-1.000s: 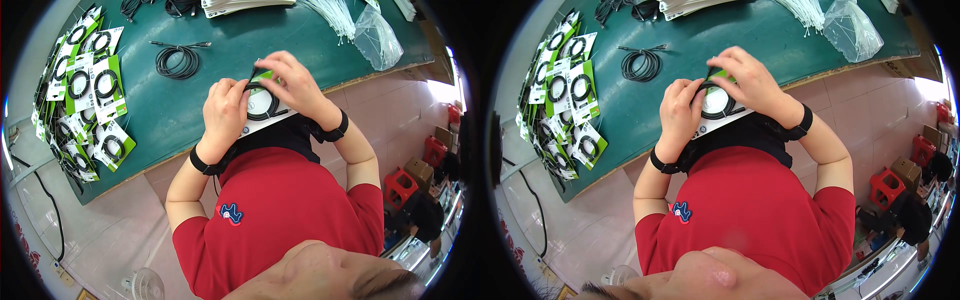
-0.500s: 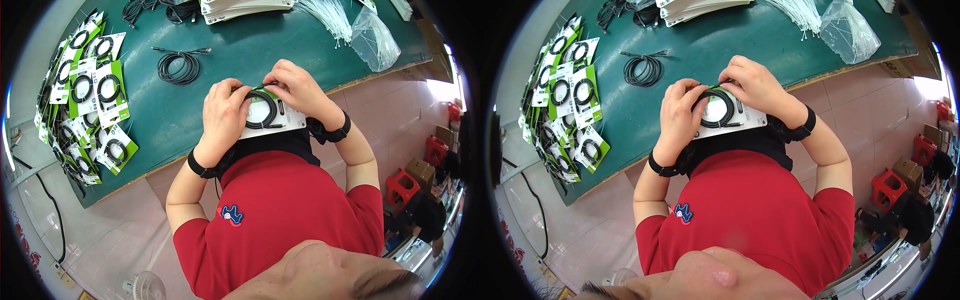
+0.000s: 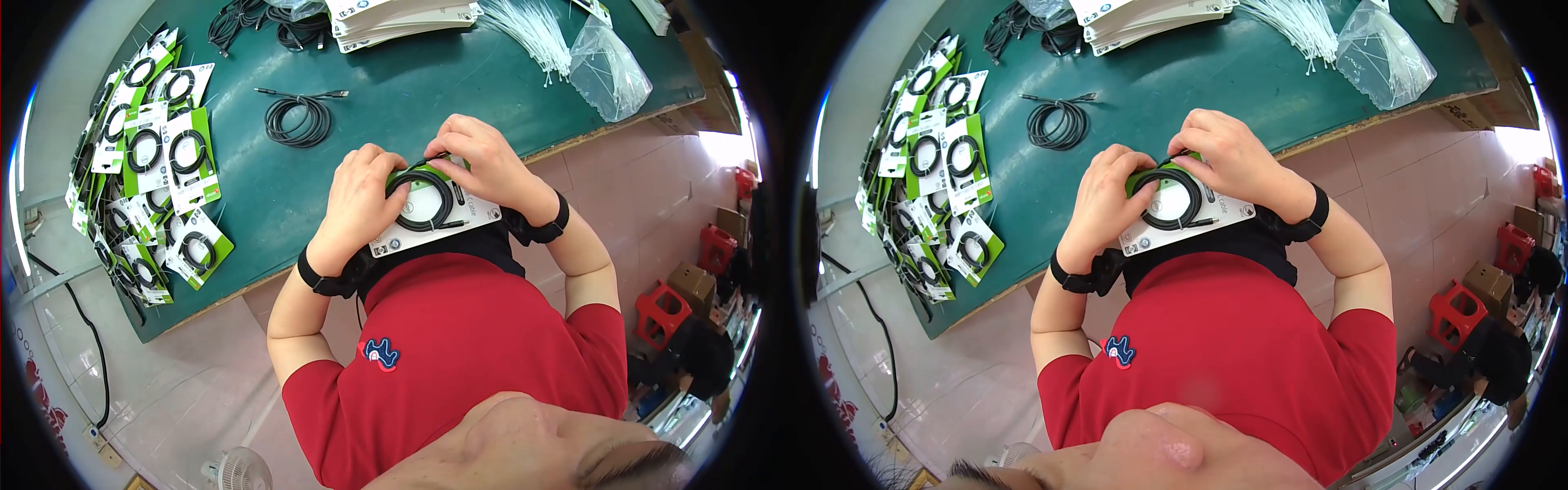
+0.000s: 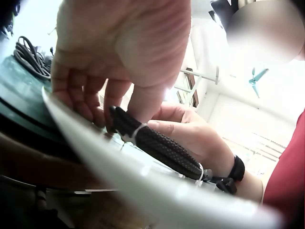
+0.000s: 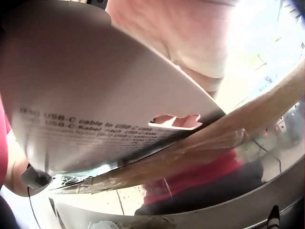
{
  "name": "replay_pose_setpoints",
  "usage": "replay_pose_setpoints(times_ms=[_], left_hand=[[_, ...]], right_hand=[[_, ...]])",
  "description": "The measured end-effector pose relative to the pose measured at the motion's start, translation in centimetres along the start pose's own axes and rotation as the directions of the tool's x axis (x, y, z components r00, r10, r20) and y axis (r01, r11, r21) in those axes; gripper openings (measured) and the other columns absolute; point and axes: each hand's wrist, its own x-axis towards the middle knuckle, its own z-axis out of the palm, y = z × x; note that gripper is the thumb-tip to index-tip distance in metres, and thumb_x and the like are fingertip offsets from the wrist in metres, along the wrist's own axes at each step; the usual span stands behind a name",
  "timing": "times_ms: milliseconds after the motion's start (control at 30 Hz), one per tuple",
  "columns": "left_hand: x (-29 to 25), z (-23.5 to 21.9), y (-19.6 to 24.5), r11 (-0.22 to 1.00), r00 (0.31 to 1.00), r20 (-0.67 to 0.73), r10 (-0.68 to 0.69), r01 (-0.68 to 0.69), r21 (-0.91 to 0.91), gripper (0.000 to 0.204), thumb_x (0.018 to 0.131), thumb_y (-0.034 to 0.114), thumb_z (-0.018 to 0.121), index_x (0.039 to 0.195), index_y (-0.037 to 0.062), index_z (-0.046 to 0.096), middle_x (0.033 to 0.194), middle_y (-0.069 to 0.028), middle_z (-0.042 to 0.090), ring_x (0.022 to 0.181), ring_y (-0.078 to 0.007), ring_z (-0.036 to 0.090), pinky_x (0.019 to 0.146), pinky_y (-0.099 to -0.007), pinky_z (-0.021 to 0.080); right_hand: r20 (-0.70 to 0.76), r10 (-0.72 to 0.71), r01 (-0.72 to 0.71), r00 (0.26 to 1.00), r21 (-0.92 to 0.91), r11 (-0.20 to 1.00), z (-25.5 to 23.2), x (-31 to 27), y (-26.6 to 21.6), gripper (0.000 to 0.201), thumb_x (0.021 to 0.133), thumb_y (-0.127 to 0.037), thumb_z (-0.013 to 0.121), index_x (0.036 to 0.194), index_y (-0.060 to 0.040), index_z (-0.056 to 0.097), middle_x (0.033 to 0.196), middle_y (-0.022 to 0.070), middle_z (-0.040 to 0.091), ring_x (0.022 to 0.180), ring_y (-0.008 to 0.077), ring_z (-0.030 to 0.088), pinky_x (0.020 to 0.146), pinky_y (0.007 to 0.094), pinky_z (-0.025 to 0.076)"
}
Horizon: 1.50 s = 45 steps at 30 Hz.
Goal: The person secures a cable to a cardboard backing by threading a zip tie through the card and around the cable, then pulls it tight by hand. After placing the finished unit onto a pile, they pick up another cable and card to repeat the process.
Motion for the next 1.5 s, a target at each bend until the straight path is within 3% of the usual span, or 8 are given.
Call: replay_pose_setpoints(times_ms=[267, 300, 400, 500, 633, 800, 1167, 1500], left_hand=[[-0.5, -1.5, 0.6, 0.997, 0.987, -0.160, -0.001, -0.011, -0.076, 0.022, 0.079, 0.008, 0.078, 0.099, 0.0053, 0.071, 0.096, -0.0089, 0.066, 0.093, -0.0307, 0.063, 0.083, -0.0390, 0.050], [-0.6, -1.6, 0.8, 0.997, 0.971, -0.236, 0.042, -0.056, -0.056, 0.022, 0.077, 0.007, 0.078, 0.098, 0.0054, 0.072, 0.096, -0.0084, 0.066, 0.091, -0.0294, 0.064, 0.083, -0.0384, 0.050], [-0.6, -1.7, 1.0, 0.989, 0.916, -0.379, 0.134, -0.145, -0.002, 0.023, 0.075, 0.006, 0.080, 0.096, 0.0055, 0.073, 0.096, -0.0073, 0.067, 0.087, -0.0267, 0.064, 0.081, -0.0373, 0.049], [-0.7, -1.3, 0.7, 0.922, 0.746, -0.541, 0.388, -0.310, 0.233, 0.025, 0.072, 0.004, 0.080, 0.097, 0.0083, 0.075, 0.098, -0.0043, 0.067, 0.084, -0.0220, 0.063, 0.080, -0.0369, 0.048], [-1.3, -0.9, 0.7, 0.892, 0.685, -0.577, 0.445, -0.287, 0.348, 0.029, 0.071, 0.004, 0.080, 0.098, 0.0092, 0.077, 0.102, -0.0030, 0.068, 0.086, -0.0198, 0.063, 0.081, -0.0359, 0.047], [-1.9, -0.4, 0.5, 0.900, 0.684, -0.591, 0.428, -0.263, 0.347, 0.029, 0.071, 0.004, 0.080, 0.099, 0.0095, 0.077, 0.101, -0.0026, 0.068, 0.088, -0.0193, 0.063, 0.081, -0.0356, 0.047], [-2.5, -2.5, 1.0, 0.916, 0.832, -0.408, 0.377, -0.267, 0.300, 0.028, 0.077, 0.013, 0.081, 0.105, 0.0080, 0.075, 0.112, -0.0052, 0.071, 0.092, -0.0224, 0.065, 0.083, -0.0356, 0.046], [-2.2, -2.9, 1.2, 0.918, 0.830, -0.396, 0.392, -0.327, 0.225, 0.027, 0.077, 0.005, 0.079, 0.104, 0.0055, 0.073, 0.109, -0.0065, 0.071, 0.089, -0.0238, 0.067, 0.075, -0.0361, 0.050]], right_hand=[[-0.028, -0.004, 0.006, 1.000, 0.073, 0.997, -0.7, 1.6, -1.1, 0.016, 0.083, -0.004, 0.075, 0.098, -0.0043, 0.070, 0.091, 0.0087, 0.062, 0.081, 0.0266, 0.063, 0.069, 0.0347, 0.051], [-0.031, -0.007, 0.009, 0.999, 0.075, 0.997, -0.9, 1.8, -1.3, 0.016, 0.083, -0.004, 0.075, 0.098, -0.0043, 0.070, 0.091, 0.0087, 0.062, 0.081, 0.0266, 0.063, 0.069, 0.0347, 0.051], [-0.089, -0.098, 0.110, 0.991, 0.137, 0.984, -1.4, 2.4, -1.8, 0.018, 0.083, -0.003, 0.075, 0.100, -0.0047, 0.072, 0.095, 0.0083, 0.066, 0.083, 0.0269, 0.065, 0.072, 0.0342, 0.052], [-0.112, -0.214, 0.219, 0.971, 0.040, 0.975, -1.7, 2.7, -2.2, 0.019, 0.082, -0.003, 0.075, 0.100, -0.0047, 0.072, 0.098, 0.0078, 0.068, 0.084, 0.0264, 0.066, 0.074, 0.0345, 0.052], [-0.126, -0.337, 0.327, 0.933, -0.089, 0.941, -1.9, 2.7, -3.1, 0.019, 0.081, -0.004, 0.076, 0.099, -0.0049, 0.072, 0.099, 0.0067, 0.070, 0.087, 0.0251, 0.067, 0.077, 0.0355, 0.053], [-0.109, -0.373, 0.357, 0.921, -0.146, 0.923, -1.4, 2.7, -3.1, 0.020, 0.079, -0.005, 0.076, 0.098, -0.0052, 0.071, 0.100, 0.0056, 0.070, 0.088, 0.0239, 0.067, 0.080, 0.0375, 0.053], [-0.052, -0.377, 0.361, 0.925, -0.194, 0.912, -1.4, 2.7, -3.5, 0.020, 0.078, -0.005, 0.074, 0.098, -0.0048, 0.070, 0.103, 0.0053, 0.068, 0.089, 0.0229, 0.066, 0.085, 0.0385, 0.051], [-0.020, -0.375, 0.359, 0.927, -0.249, 0.899, -1.5, 2.6, -4.0, 0.019, 0.079, -0.006, 0.074, 0.097, -0.0045, 0.070, 0.107, 0.0067, 0.066, 0.090, 0.0245, 0.064, 0.085, 0.0391, 0.051]])
